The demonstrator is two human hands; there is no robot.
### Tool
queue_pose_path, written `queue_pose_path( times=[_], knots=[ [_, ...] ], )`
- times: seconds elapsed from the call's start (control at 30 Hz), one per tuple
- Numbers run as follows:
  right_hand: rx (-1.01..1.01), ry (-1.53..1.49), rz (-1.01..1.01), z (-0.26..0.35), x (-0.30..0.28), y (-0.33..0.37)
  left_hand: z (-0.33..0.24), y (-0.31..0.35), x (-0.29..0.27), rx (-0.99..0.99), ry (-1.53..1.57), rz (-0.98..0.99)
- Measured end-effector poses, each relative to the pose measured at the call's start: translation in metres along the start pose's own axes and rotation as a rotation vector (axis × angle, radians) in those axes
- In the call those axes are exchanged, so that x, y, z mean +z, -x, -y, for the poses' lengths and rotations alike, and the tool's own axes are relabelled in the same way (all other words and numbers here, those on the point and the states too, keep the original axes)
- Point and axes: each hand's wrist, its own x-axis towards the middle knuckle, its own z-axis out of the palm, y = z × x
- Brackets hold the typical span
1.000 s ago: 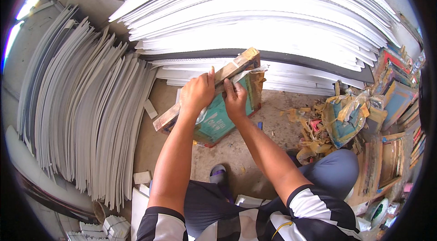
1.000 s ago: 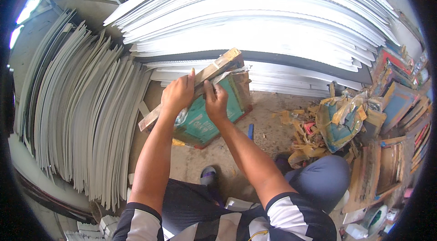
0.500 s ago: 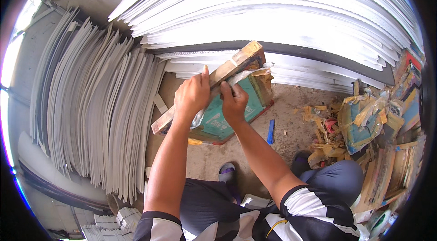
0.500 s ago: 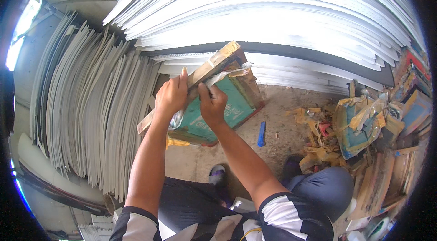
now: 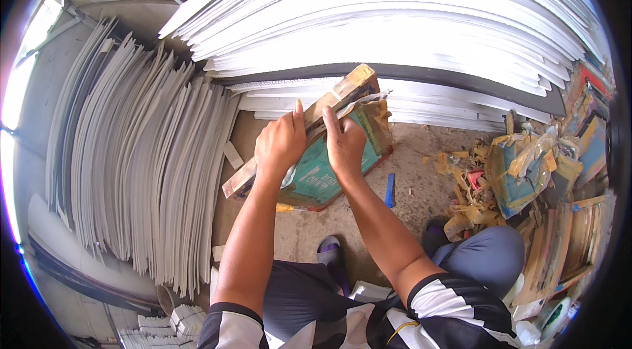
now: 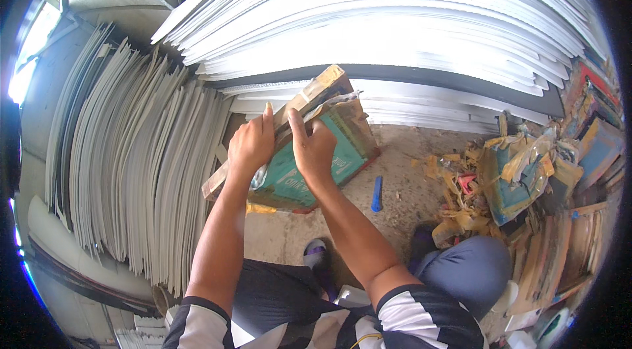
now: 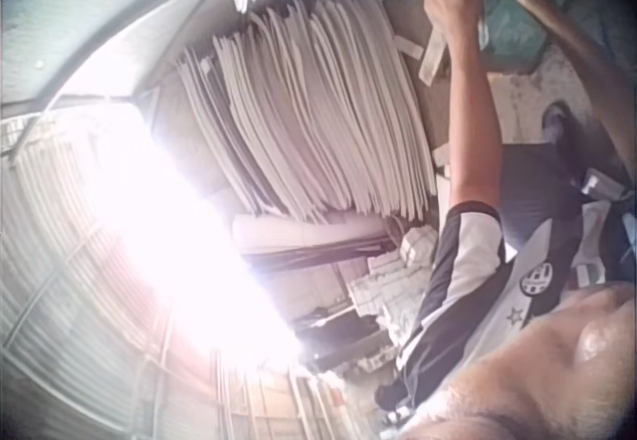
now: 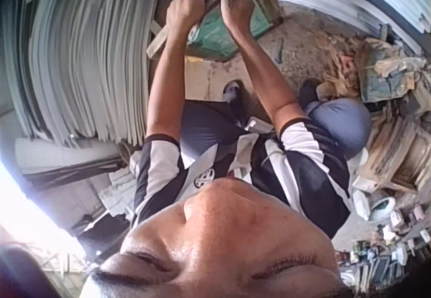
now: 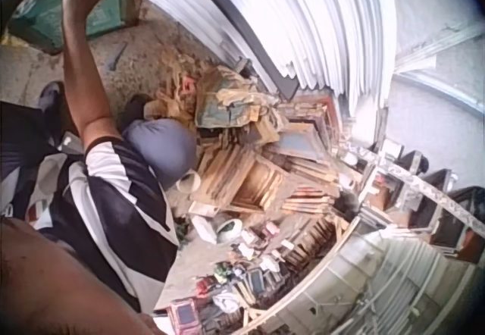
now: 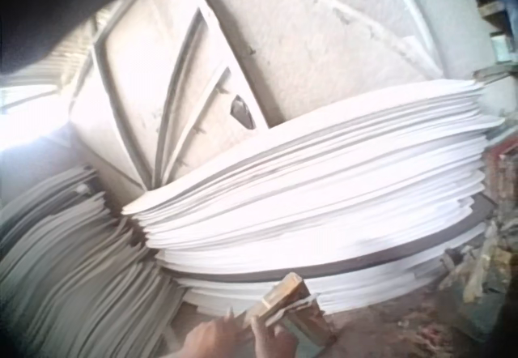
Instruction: The person sits on the floor and scrapes a green rectangular board with a blue utility knife. They repeatedly scrape the edges and surface of the board to remove a yellowish residue or adhesive, occasionally turning the board to access different sides.
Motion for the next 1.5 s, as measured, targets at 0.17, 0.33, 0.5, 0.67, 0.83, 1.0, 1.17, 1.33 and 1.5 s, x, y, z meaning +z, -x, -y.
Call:
queue_pose_path(
  times=[0.17,0.33,0.5,0.67,0.83,1.0,1.17,1.33,1.5],
  knots=[
    [-0.137,0.04,-0.057,-0.008,0.007,-0.001,-0.008,0.008,-0.007,-0.033,0.009,0.021],
    [-0.208,-0.251,-0.09,-0.033,0.019,0.002,-0.01,0.005,-0.008,-0.051,-0.002,0.054],
    [-0.174,-0.424,-0.056,-0.041,0.022,0.007,0.001,0.0,0.003,-0.011,0.006,-0.023],
    [-0.171,-0.511,-0.188,-0.04,0.034,0.01,0.001,-0.001,0.004,-0.032,-0.004,-0.016],
    [-0.061,-0.587,-0.215,-0.044,0.037,0.016,0.005,-0.002,0.009,-0.016,-0.046,-0.002],
    [0.185,-0.869,-0.247,-0.048,0.044,0.021,0.004,0.0,0.01,-0.015,-0.041,-0.022],
    [0.128,-0.674,-0.1,-0.042,0.027,0.023,0.001,0.0,0.01,-0.021,-0.059,-0.013],
    [-0.199,-0.368,-0.103,-0.047,-0.012,0.023,0.013,-0.001,0.016,0.06,-0.092,-0.061],
    [-0.822,0.268,-0.214,-0.015,-0.04,0.013,0.011,0.0,0.01,0.092,-0.16,-0.004]
  ],
)
